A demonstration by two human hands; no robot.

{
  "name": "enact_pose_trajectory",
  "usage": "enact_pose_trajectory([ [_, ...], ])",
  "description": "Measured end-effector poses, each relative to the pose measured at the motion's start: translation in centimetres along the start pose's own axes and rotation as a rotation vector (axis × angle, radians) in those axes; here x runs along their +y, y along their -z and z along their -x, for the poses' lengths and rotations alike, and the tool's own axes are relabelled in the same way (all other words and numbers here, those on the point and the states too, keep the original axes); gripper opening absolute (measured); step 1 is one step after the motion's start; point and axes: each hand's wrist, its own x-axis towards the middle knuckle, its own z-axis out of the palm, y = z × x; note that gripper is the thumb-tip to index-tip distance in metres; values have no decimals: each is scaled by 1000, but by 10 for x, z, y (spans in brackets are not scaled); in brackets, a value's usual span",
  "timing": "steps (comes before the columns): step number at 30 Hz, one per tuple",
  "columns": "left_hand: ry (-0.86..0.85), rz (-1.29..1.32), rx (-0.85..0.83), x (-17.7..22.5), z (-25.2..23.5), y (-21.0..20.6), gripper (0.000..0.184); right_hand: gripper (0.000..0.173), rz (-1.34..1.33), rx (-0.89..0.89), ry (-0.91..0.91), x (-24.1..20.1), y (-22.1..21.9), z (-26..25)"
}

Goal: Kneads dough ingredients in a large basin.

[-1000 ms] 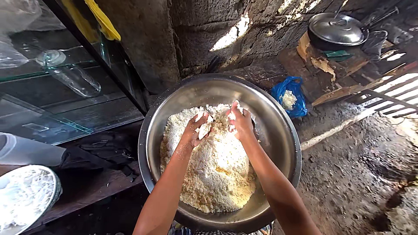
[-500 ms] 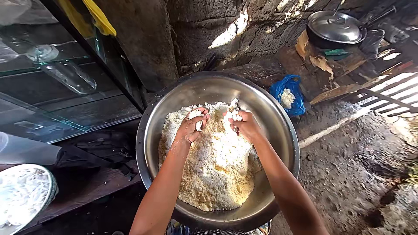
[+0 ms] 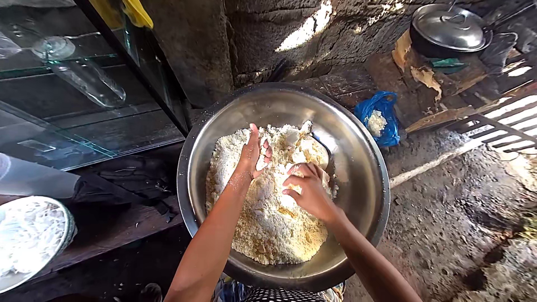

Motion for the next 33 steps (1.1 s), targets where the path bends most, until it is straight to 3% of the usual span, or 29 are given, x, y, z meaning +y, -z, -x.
enact_pose_trajectory([
  [4, 101, 25, 91, 7, -3, -4, 71, 28, -8, -46, 37, -17, -34, 17],
  [8, 18, 16, -39, 8, 7, 1, 24, 14, -148, 29, 47, -19, -34, 17],
  [12, 0, -37, 1, 6, 14, -7, 17, 24, -354, -50, -118, -14, -2, 19],
  [17, -27, 19, 64, 4, 6, -7, 16, 13, -464, 30, -365, 7, 36, 32],
  [23, 59, 12, 39, 4, 5, -10, 41, 11, -527, 213, -342, 41, 44, 50],
  [25, 39, -86, 15, 3, 7, -10, 29, 11, -610, 259, -347, 41, 41, 52],
  [28, -5, -136, -34, -3, 6, -6, 41, 15, -775, 332, -394, 45, 36, 50],
  [33, -27, -156, 65, -6, 4, -8, 17, 15, -796, 338, -364, 56, 32, 51],
])
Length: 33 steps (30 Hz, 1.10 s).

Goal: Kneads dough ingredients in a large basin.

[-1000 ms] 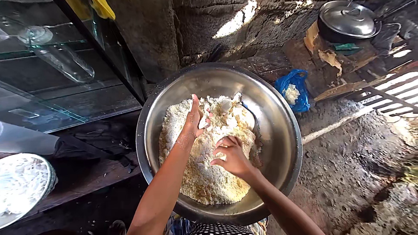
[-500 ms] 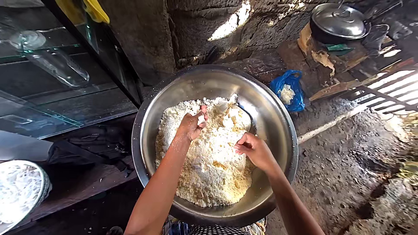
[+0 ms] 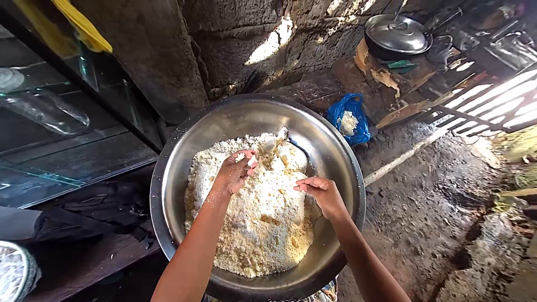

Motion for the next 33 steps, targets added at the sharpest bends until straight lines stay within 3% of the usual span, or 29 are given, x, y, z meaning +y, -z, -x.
enact_pose_trajectory([
  [3, 32, 39, -46, 0, -3, 1, 17, 9, -54, 83, -16, -3, -2, -1],
  [8, 103, -5, 18, 2, 2, -10, 61, 16, -115, 13, -67, -10, 4, -4],
  [9, 86, -13, 20, 2, 3, -9, 57, 17, -39, 1, -66, -13, 7, -5],
  [11, 15, -69, -62, 4, 7, -6, 28, 12, 203, 32, -60, -22, 16, -11],
  [14, -22, -105, -86, 4, 4, -4, 36, 11, 461, 202, 30, -42, 40, -27],
  [17, -46, 34, -64, -2, -3, -2, 29, 44, 642, 525, 221, -60, 71, -53],
  [19, -64, 84, -17, -5, -6, -4, 17, 61, 648, 606, 284, -60, 78, -71],
  [21, -52, 91, 46, -6, -10, -7, 18, 55, 614, 481, 188, -54, 59, -85],
  [23, -16, 78, 98, -7, -13, -8, 32, 50, 634, 252, 67, -32, 24, -102],
  [25, 14, 92, 138, -10, -15, -11, 50, 66, 619, 38, -60, -6, -10, -123],
  [27, 14, 107, 202, -9, -16, -13, 58, 63, 620, -73, -47, 16, -40, -138],
  [30, -71, 25, 291, -6, -16, -14, 46, 42, 509, -124, 22, 14, -58, -147],
  [32, -170, -45, 251, -11, -21, -8, 22, 43, 421, -164, 13, 6, -56, -146],
  [33, -197, -68, 211, -15, -26, -7, 22, 44, 355, -175, 9, 4, -56, -143],
])
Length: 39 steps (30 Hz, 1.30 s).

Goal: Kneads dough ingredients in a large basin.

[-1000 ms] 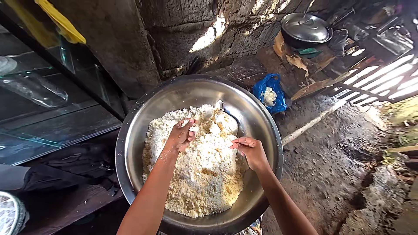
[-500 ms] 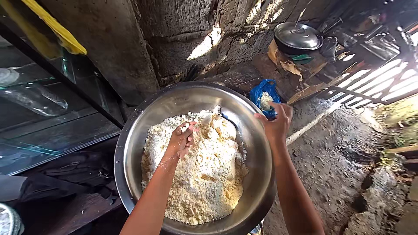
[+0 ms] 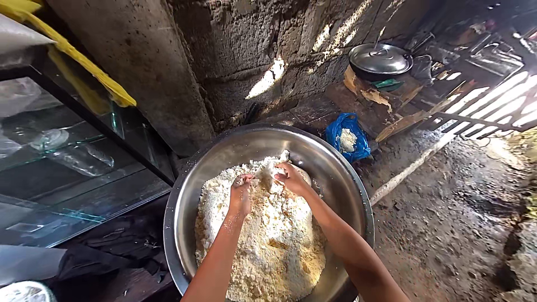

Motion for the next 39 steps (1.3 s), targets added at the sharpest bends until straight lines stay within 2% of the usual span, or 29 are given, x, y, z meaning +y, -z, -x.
enact_pose_trajectory([
  [3, 53, 9, -68, -14, 3, -15, 33, 38, -177, 13, 28, -4, -17, 9],
  [6, 108, 90, -66, -24, 17, -34, 38, 35, -54, 84, 59, -20, -40, 22],
  [11, -81, 151, -109, -31, 23, -35, 40, 30, -213, 292, 297, -52, -72, 39],
  [15, -46, 57, -101, -20, 35, -25, 56, 22, -311, 366, 361, -63, -85, 32],
  [17, 59, -47, -117, -9, 40, -24, 61, 19, -290, 375, 273, -71, -76, 26],
  [19, 171, -92, -145, 4, 48, -26, 52, 24, -276, 361, 54, -80, -59, 23],
  [20, 210, -68, -251, 12, 50, -22, 47, 38, -313, 363, -50, -81, -51, 22],
  [22, 229, -47, -395, 21, 44, -12, 57, 65, -476, 357, -160, -78, -34, 17],
  [23, 208, -69, -424, 22, 40, -7, 63, 64, -575, 275, -181, -77, -21, 18],
  [24, 179, -90, -421, 24, 36, -1, 58, 53, -640, 179, -165, -73, -10, 19],
  [26, 144, -78, -369, 29, 30, 8, 36, 31, -696, -46, -83, -63, 12, 21],
  [28, 146, -46, -318, 36, 25, 15, 29, 32, -650, -111, 6, -59, 27, 26],
  [32, 129, -4, -259, 38, 20, 21, 29, 34, -554, 31, 47, -50, 41, 36],
  [37, 102, 6, -326, 33, 20, 21, 30, 20, -475, 170, -49, -41, 46, 48],
  [39, 107, 32, -301, 31, 21, 17, 24, 21, -437, 250, -83, -35, 47, 52],
])
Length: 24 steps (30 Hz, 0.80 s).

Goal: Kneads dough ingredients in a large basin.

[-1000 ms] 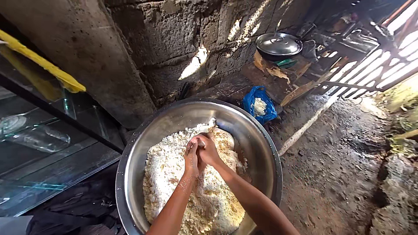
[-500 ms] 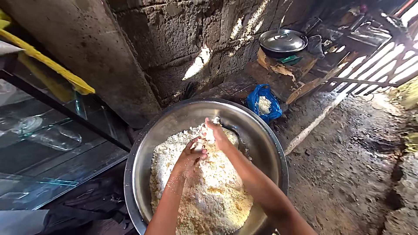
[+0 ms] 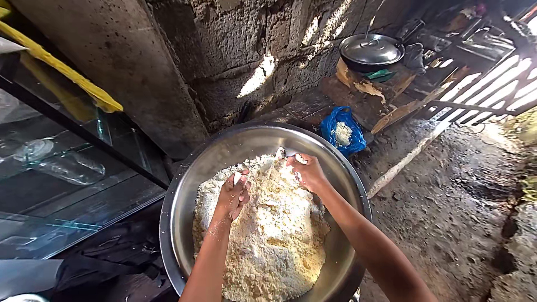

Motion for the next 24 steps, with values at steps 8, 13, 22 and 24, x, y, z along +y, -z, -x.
enact_pose_trajectory([
  [8, 110, 24, 137, -3, -7, -1, 50, 60, 539, -86, -206, 24, 35, -10],
  [13, 34, -124, 102, -6, -5, 1, 23, 28, 1008, -309, -61, 47, 26, -26],
  [22, 60, -81, 229, 1, -7, 2, 51, 24, 949, -276, -67, 43, 5, -31],
  [24, 33, -235, 248, -2, -8, 1, 55, 26, 874, -262, -55, 43, 10, -32],
])
